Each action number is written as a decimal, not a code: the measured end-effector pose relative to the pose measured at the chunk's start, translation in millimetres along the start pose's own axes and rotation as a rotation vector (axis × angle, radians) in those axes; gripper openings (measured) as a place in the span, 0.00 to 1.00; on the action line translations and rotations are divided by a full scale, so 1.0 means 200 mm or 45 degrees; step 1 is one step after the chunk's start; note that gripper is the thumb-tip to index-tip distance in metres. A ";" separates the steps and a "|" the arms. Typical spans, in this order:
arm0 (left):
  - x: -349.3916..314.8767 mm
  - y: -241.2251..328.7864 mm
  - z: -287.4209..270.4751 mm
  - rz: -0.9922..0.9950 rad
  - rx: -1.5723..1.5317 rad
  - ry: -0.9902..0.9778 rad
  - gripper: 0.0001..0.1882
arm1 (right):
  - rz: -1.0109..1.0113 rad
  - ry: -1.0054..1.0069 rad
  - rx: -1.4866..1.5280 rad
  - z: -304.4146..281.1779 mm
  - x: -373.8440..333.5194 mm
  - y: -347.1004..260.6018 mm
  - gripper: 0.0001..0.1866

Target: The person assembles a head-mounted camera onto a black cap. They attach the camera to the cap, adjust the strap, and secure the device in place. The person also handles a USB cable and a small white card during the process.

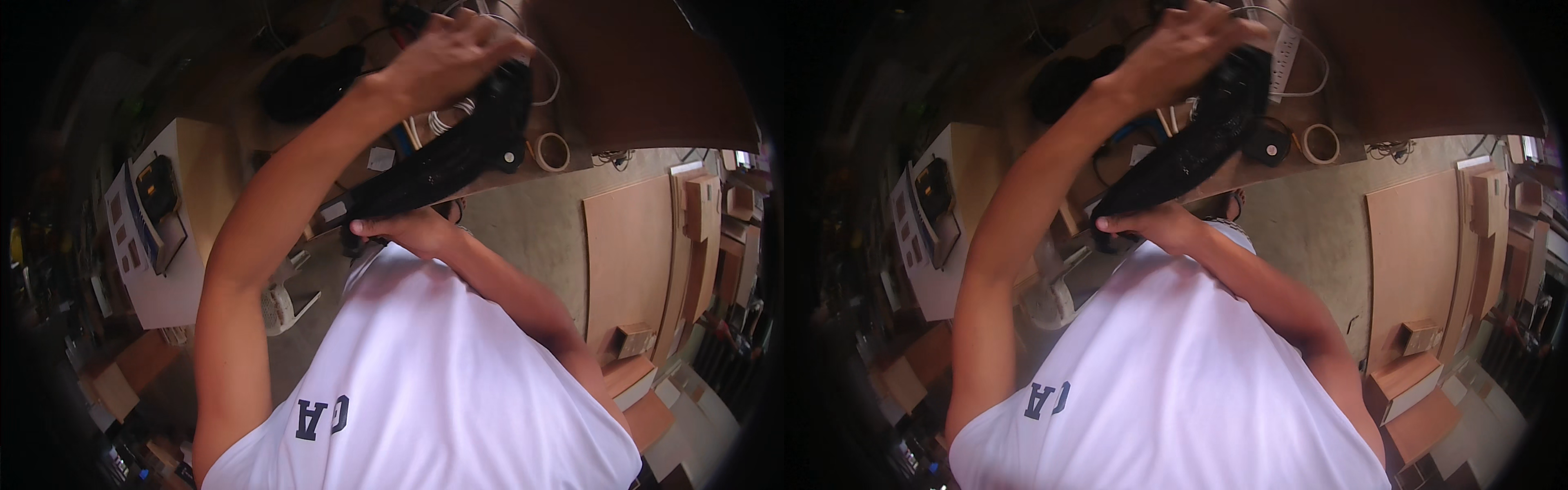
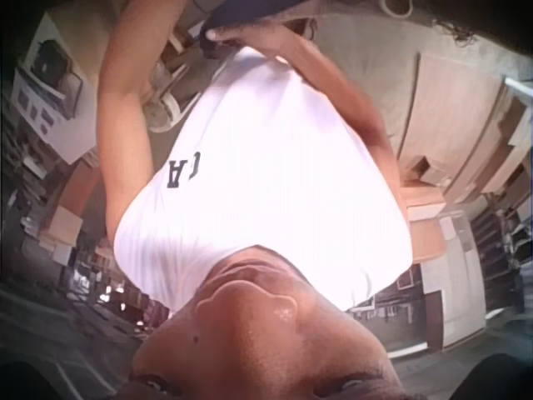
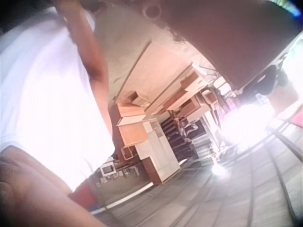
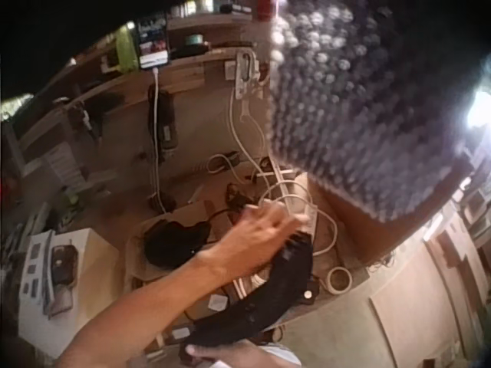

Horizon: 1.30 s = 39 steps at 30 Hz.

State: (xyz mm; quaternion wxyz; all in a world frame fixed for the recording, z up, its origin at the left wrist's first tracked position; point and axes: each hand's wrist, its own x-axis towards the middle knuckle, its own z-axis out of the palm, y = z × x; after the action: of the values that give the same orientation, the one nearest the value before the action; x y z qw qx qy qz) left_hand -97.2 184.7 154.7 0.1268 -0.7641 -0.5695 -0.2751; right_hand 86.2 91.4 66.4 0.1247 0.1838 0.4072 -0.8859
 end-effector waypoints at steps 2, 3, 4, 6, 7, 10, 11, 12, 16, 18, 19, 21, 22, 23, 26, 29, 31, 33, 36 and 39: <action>0.02 0.05 0.14 0.095 -0.015 -0.089 0.34 | 0.021 -0.047 0.288 0.07 0.05 0.02 0.16; 0.01 0.07 0.17 0.153 -0.056 -0.136 0.33 | 0.067 -0.049 0.421 0.10 0.08 0.04 0.14; -0.01 0.07 0.20 0.184 -0.084 -0.150 0.33 | 0.114 -0.051 0.553 0.13 0.11 0.05 0.13; -0.03 0.10 0.26 0.248 -0.149 -0.167 0.32 | 0.143 -0.088 0.701 0.19 0.16 0.08 0.11; -0.03 0.10 0.28 0.327 -0.144 -0.120 0.31 | 0.123 -0.128 0.716 0.21 0.19 0.10 0.10; -0.05 0.11 0.32 0.464 -0.124 -0.061 0.27 | 0.128 -0.171 0.728 0.37 0.24 0.12 0.11; -0.05 0.12 0.32 0.498 -0.122 -0.072 0.28 | 0.136 -0.177 0.725 0.42 0.25 0.10 0.13; -0.05 0.14 0.32 0.533 -0.120 -0.083 0.28 | 0.171 -0.136 0.702 0.46 0.25 0.08 0.13; -0.07 0.21 0.30 0.557 -0.133 -0.164 0.29 | 0.160 -0.033 0.731 0.56 0.23 0.03 0.12; -0.07 0.24 0.29 0.549 -0.148 -0.199 0.29 | 0.161 -0.142 0.708 0.54 0.26 0.07 0.13; -0.07 0.25 0.29 0.539 -0.162 -0.231 0.28 | 0.172 -0.118 0.681 0.53 0.26 0.09 0.15; -0.07 0.26 0.26 0.489 -0.150 -0.310 0.28 | 0.196 -0.072 0.622 0.54 0.22 0.06 0.18; -0.08 0.24 0.24 0.450 -0.125 -0.357 0.28 | 0.182 -0.061 0.550 0.53 0.23 0.09 0.19; -0.08 0.23 0.21 0.412 -0.100 -0.407 0.27 | 0.167 -0.051 0.480 0.49 0.25 0.15 0.19; -0.15 -0.01 0.07 0.192 0.178 -0.244 0.25 | 0.324 0.219 -0.198 0.47 0.05 -0.06 0.19; -0.17 -0.28 -0.24 0.001 0.270 -0.049 0.35 | -0.119 0.326 -0.406 0.13 -0.08 0.04 0.15; -0.36 -0.40 -0.46 -0.216 0.449 -0.017 0.42 | -0.355 0.334 -0.221 -0.13 -0.20 -0.03 0.13; -0.54 -0.38 -0.56 -0.486 0.345 0.098 0.41 | -0.438 0.484 -0.295 -0.35 -0.33 -0.17 0.07; -0.78 -0.24 -0.60 -0.673 0.111 0.110 0.38 | -0.703 0.768 -0.494 -0.53 -0.36 -0.40 0.12; -0.93 -0.02 -0.59 -0.930 -0.124 0.081 0.37 | -0.690 0.861 -0.901 -0.55 -0.32 -0.61 0.14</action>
State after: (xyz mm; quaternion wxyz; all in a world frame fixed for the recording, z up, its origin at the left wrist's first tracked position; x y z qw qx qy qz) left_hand -169.9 -22.6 146.5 0.0014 -0.5066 -0.7867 -0.3528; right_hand 123.0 258.1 109.9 -0.1908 0.2933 0.7298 -0.5874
